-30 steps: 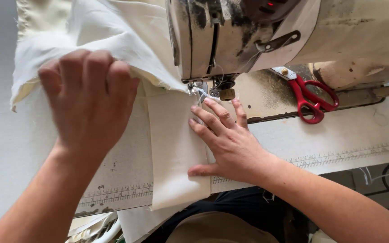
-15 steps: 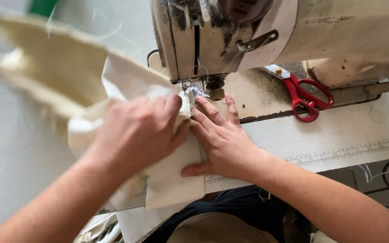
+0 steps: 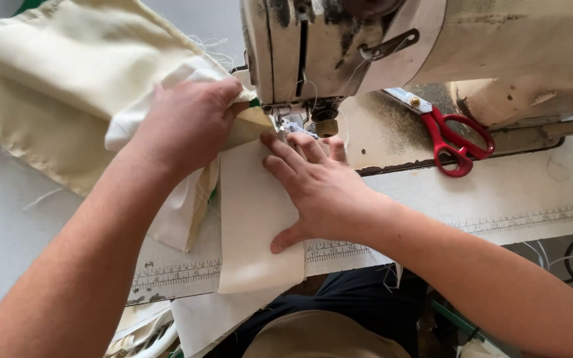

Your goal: Sewing components of a tote bag using an industrial sewing machine and trimming excess thread with scissors.

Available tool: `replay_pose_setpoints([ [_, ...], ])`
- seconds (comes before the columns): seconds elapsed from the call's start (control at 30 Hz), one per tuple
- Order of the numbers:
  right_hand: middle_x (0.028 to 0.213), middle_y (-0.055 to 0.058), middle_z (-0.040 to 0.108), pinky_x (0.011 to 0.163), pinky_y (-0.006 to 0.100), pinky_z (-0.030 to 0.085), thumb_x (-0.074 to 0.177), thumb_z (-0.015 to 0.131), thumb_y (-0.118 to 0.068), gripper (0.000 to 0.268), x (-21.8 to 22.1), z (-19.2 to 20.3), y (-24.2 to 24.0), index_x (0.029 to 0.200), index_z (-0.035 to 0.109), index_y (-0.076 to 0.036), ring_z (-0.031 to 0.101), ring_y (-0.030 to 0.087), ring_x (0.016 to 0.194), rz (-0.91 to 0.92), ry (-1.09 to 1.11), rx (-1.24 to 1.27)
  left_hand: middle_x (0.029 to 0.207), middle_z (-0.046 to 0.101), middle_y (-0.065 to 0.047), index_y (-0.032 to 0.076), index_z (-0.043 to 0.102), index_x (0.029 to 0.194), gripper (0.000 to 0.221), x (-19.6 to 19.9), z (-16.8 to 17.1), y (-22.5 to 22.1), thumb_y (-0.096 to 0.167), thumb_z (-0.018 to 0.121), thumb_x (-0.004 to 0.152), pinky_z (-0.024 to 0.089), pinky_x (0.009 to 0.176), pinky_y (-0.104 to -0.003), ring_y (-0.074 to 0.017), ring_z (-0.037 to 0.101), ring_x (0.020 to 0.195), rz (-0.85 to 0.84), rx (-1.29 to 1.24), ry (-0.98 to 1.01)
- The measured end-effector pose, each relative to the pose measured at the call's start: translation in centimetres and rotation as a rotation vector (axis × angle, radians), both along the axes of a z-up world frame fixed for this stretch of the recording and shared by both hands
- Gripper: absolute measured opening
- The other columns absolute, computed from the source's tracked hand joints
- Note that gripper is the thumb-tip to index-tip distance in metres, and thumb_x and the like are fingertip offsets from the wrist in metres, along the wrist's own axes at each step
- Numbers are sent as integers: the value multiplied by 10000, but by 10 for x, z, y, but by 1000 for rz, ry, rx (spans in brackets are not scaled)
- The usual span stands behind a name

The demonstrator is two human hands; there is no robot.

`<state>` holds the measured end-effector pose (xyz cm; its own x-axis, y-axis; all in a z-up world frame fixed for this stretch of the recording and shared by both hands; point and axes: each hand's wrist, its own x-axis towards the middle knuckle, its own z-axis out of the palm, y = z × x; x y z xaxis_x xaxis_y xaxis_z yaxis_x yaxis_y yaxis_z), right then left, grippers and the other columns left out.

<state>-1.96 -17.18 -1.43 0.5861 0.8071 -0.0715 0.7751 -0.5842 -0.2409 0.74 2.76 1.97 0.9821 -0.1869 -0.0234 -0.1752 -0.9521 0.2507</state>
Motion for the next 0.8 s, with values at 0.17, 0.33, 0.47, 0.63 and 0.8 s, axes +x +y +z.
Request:
replay_pose_setpoints([
  [0.17,1313,98,308,778,539,328,304,833,-744,1310,1,9,12,1321,290,-121,297,322,1098,-15,36,-2,950,633,-48,133,655,735,99,-23,11,-10,179,590,794,324,713,-451,-276,520,915,-148,328,-499],
  [0.33,1276,143,327,865,522,261,352,734,-831,1350,-1,2,17,1364,260,-71,269,328,1089,-12,46,-92,801,660,19,121,658,712,181,-36,9,-33,242,568,812,286,785,-428,-260,522,904,-121,176,-435],
  [0.47,1430,128,213,876,579,219,446,687,-851,1282,-17,-1,12,1397,217,-132,221,328,1220,-79,-67,-62,683,607,-134,130,479,753,172,-40,5,-43,214,366,852,344,677,-441,-382,529,689,267,-292,140],
  [0.63,1381,77,409,998,601,120,666,482,-779,950,-42,-10,-9,1320,422,-91,346,263,1269,-171,-341,114,547,555,-177,126,482,804,201,-45,-13,-33,288,444,917,362,554,-456,-414,475,587,320,-405,64],
  [0.8,1423,54,338,1005,650,13,693,373,-798,968,-41,-16,-12,1365,350,-102,263,266,1307,-189,-286,49,737,603,23,193,631,848,215,-62,-12,-25,82,609,665,290,855,-457,-237,576,808,-262,178,-614],
])
